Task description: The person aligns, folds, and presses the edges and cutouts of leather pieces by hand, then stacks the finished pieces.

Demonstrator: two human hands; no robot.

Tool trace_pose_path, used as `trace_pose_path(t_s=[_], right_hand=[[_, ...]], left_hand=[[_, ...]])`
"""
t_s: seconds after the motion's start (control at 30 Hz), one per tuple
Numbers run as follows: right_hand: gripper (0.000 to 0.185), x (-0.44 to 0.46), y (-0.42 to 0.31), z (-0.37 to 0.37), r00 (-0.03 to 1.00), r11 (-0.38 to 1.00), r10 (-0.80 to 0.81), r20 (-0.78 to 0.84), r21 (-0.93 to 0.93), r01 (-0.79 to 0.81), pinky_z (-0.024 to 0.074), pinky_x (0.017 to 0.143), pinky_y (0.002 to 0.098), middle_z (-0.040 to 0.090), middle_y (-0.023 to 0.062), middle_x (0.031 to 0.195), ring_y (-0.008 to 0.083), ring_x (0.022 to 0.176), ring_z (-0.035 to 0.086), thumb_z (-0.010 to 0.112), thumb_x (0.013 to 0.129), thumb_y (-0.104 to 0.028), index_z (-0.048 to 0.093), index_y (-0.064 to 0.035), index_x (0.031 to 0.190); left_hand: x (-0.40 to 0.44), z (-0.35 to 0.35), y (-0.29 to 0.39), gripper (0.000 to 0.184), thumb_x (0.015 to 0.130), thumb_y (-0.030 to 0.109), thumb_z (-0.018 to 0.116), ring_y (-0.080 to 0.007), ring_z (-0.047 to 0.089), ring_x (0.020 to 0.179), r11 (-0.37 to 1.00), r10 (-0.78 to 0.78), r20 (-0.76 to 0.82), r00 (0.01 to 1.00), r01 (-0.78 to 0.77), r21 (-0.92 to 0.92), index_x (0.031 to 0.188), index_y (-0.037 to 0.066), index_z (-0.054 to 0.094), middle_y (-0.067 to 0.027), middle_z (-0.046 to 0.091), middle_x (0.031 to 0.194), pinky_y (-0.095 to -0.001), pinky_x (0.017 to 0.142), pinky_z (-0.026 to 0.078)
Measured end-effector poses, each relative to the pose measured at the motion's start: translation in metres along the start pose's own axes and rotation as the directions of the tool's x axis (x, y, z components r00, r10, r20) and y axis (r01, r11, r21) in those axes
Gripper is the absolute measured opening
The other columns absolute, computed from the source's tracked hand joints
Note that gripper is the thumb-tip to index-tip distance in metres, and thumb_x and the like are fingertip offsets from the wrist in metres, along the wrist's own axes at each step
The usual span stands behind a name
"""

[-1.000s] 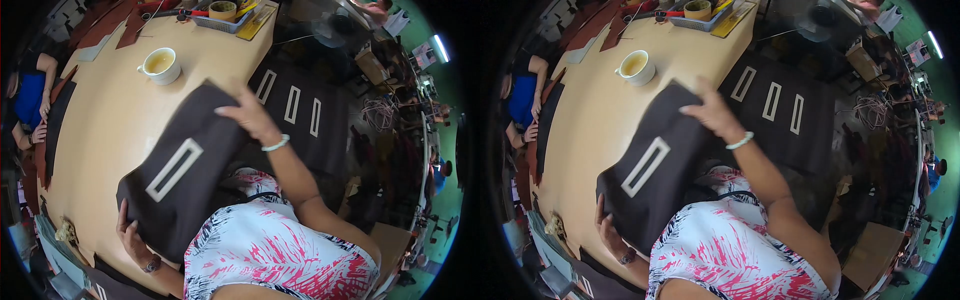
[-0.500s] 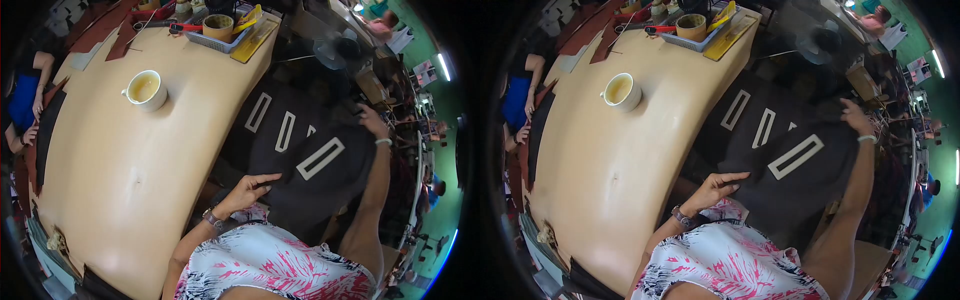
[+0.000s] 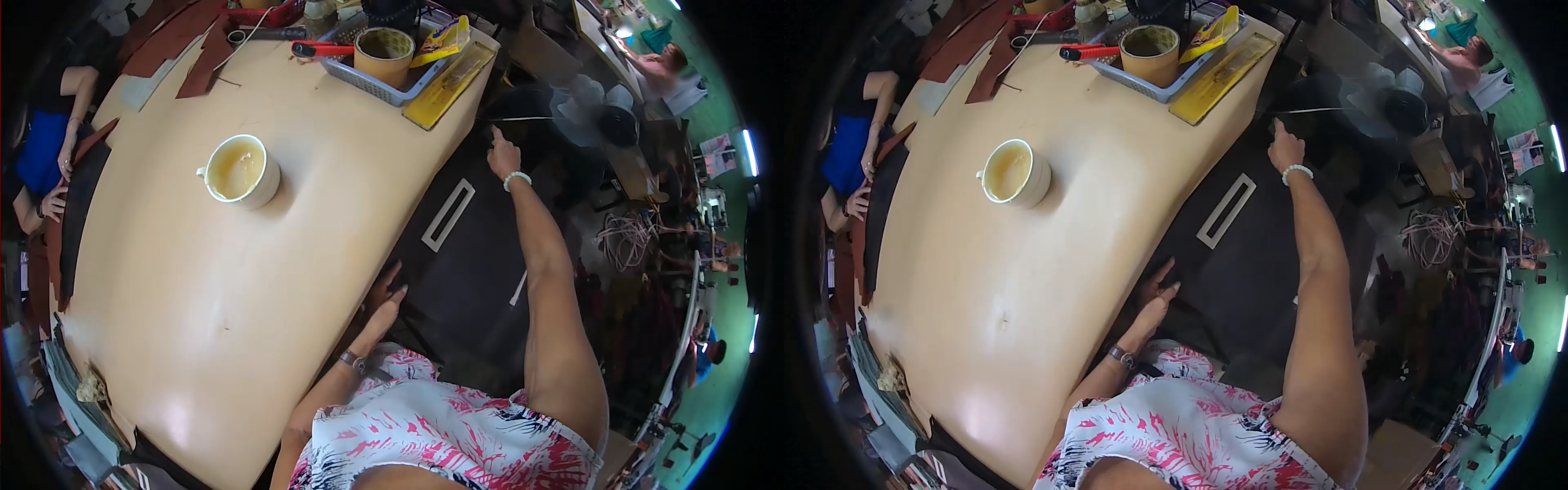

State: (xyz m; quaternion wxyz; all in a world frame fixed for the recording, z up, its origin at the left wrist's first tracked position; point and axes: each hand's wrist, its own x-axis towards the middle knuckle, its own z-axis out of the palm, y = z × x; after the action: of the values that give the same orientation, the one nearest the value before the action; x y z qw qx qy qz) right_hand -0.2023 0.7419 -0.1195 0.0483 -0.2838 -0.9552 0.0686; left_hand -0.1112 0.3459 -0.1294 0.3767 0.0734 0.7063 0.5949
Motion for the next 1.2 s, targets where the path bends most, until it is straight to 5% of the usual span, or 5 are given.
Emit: trace_pose_path(t_s=[0.53, 0.83, 1.0, 1.07, 1.2], right_hand=[[0.066, -0.125, -0.08, -0.035, 0.881, 0.703, 0.34, -0.329, 0.711, -0.006, 0.0293, 0.103, 0.0379, 0.044, 0.0231, 0.128, 0.0339, 0.122, 0.04, 0.052, 0.09, -0.015, 0.013, 0.0016, 0.141], [0.066, -0.228, -0.281, -0.091, 0.88, 0.365, -0.177, -0.441, 0.801, 0.475, 0.0204, 0.108, 0.043, 0.033, 0.0225, 0.136, 0.0319, 0.127, 0.034, 0.045, 0.089, -0.002, 0.005, 0.0006, 0.142], [0.067, -0.327, -0.411, -0.091, 0.788, 0.021, -0.597, -0.149, 0.979, 0.201, 0.0254, 0.105, 0.0384, 0.032, 0.019, 0.135, 0.0266, 0.12, 0.039, 0.045, 0.088, 0.001, 0.007, -0.0003, 0.142], [0.068, -0.332, -0.414, -0.099, 0.69, -0.029, -0.722, -0.055, 0.998, 0.049, 0.0368, 0.094, 0.0321, 0.032, 0.0177, 0.136, 0.0217, 0.11, 0.047, 0.045, 0.087, 0.001, 0.007, -0.0022, 0.143], [0.072, -0.395, -0.447, -0.101, 0.476, 0.069, -0.872, 0.12, 0.99, -0.122, 0.0434, 0.076, 0.0232, 0.032, 0.0173, 0.136, 0.0138, 0.091, 0.051, 0.048, 0.086, 0.003, 0.005, -0.0036, 0.144]], left_hand=[[-0.041, -0.01, 0.055, 0.077, 0.081, 0.032, 0.062, -0.0282, 0.044, 0.116, 0.983, -0.089, 0.206, 0.974, 0.052, 0.175, 0.14, 0.001, 0.024, -0.024, 0.038, 0.135, -0.0347, 0.095, 0.037], [-0.118, -0.081, 0.1, 0.047, 0.089, 0.028, 0.056, -0.0263, 0.053, 0.108, 0.94, 0.318, 0.339, 0.886, -0.341, 0.011, 0.126, 0.0, 0.046, -0.0191, 0.054, 0.119, -0.0353, 0.093, 0.041], [-0.257, -0.213, 0.089, 0.029, 0.089, 0.02, 0.055, -0.0199, 0.06, 0.094, 0.921, 0.382, -0.065, 0.922, -0.375, 0.104, 0.107, -0.001, 0.061, -0.0117, 0.064, 0.102, -0.031, 0.084, 0.046], [-0.292, -0.222, 0.098, 0.025, 0.086, 0.016, 0.057, -0.0175, 0.06, 0.087, 0.924, 0.379, -0.513, 0.771, -0.351, 0.154, 0.104, 0.0, 0.062, -0.0103, 0.064, 0.096, -0.0292, 0.077, 0.047], [-0.403, -0.277, 0.045, 0.024, 0.081, 0.014, 0.064, -0.0188, 0.062, 0.08, 0.929, 0.355, -0.934, -0.048, 0.13, 0.347, 0.1, 0.001, 0.063, -0.011, 0.064, 0.09, -0.0288, 0.072, 0.048]])
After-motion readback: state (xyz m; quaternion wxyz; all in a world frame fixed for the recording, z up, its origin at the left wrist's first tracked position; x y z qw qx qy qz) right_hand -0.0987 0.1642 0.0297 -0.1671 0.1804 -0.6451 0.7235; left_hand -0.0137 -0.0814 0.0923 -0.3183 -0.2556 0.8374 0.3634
